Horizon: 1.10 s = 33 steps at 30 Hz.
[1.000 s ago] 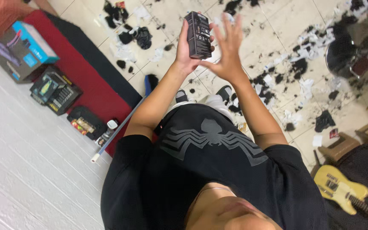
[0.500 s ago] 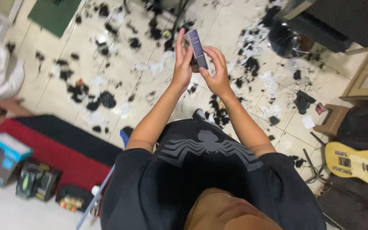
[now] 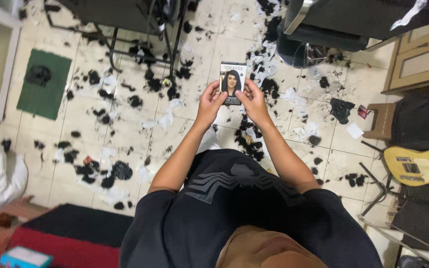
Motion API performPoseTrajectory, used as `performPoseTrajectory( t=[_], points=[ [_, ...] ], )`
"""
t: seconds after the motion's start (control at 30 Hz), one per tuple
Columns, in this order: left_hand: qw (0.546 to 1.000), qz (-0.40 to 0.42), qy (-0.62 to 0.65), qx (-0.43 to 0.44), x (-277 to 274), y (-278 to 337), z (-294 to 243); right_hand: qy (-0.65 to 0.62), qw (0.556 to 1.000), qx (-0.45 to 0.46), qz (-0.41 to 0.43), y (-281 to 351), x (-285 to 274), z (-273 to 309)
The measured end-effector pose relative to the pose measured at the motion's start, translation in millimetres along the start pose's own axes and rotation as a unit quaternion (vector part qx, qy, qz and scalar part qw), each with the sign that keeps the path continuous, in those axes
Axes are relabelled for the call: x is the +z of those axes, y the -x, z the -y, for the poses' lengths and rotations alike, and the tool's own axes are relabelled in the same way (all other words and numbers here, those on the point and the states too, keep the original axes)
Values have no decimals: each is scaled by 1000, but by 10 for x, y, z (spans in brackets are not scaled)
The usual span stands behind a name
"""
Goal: The person picks up and holds various hair care products, including boxes of hair dye and containers of pomade, to show them to the camera.
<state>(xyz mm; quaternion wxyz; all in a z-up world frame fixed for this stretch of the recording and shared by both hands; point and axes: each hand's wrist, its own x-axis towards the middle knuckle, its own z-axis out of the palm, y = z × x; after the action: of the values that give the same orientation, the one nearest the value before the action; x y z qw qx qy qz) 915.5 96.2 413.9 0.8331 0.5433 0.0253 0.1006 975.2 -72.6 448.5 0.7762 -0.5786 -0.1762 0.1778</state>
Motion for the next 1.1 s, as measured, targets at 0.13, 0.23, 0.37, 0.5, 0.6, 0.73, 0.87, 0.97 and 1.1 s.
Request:
performPoseTrajectory(
  t=[0.13, 0.23, 0.37, 0.5, 0.6, 0.73, 0.87, 0.97, 1.1],
  points=[
    [998, -4, 35, -52, -143, -526, 46, 31, 999, 22, -4, -502, -122, -135],
    [998, 2, 49, -50, -317, -1049, 8, 28, 999, 27, -8, -1053, -101, -225],
    [997, 6, 45, -56, -572, -1849, -164, 24, 999, 38, -11, -1910, -28, -166],
    [998, 33, 53, -28, -846, -2619, -308, 41, 999, 24, 8, -2637, -18, -133],
    [997, 59, 38, -35, -950, -3037, -340, 26, 999, 6, -23, -2992, -33, -163],
    [995, 78, 34, -58, -894, -3463, -206, 3, 999, -1, -42, -3277, -195, -94],
    [990, 86, 2, -112, -882, -3905, -31, 7, 997, 38, -64, -3585, -434, -119],
    [990, 100, 10, -99, -839, -4281, 96, -19, 996, 42, -70, -3906, -735, -263],
    [994, 88, -21, -69, -731, -4895, 204, 7, 997, 32, -62, -4535, -1198, -485]
  ],
)
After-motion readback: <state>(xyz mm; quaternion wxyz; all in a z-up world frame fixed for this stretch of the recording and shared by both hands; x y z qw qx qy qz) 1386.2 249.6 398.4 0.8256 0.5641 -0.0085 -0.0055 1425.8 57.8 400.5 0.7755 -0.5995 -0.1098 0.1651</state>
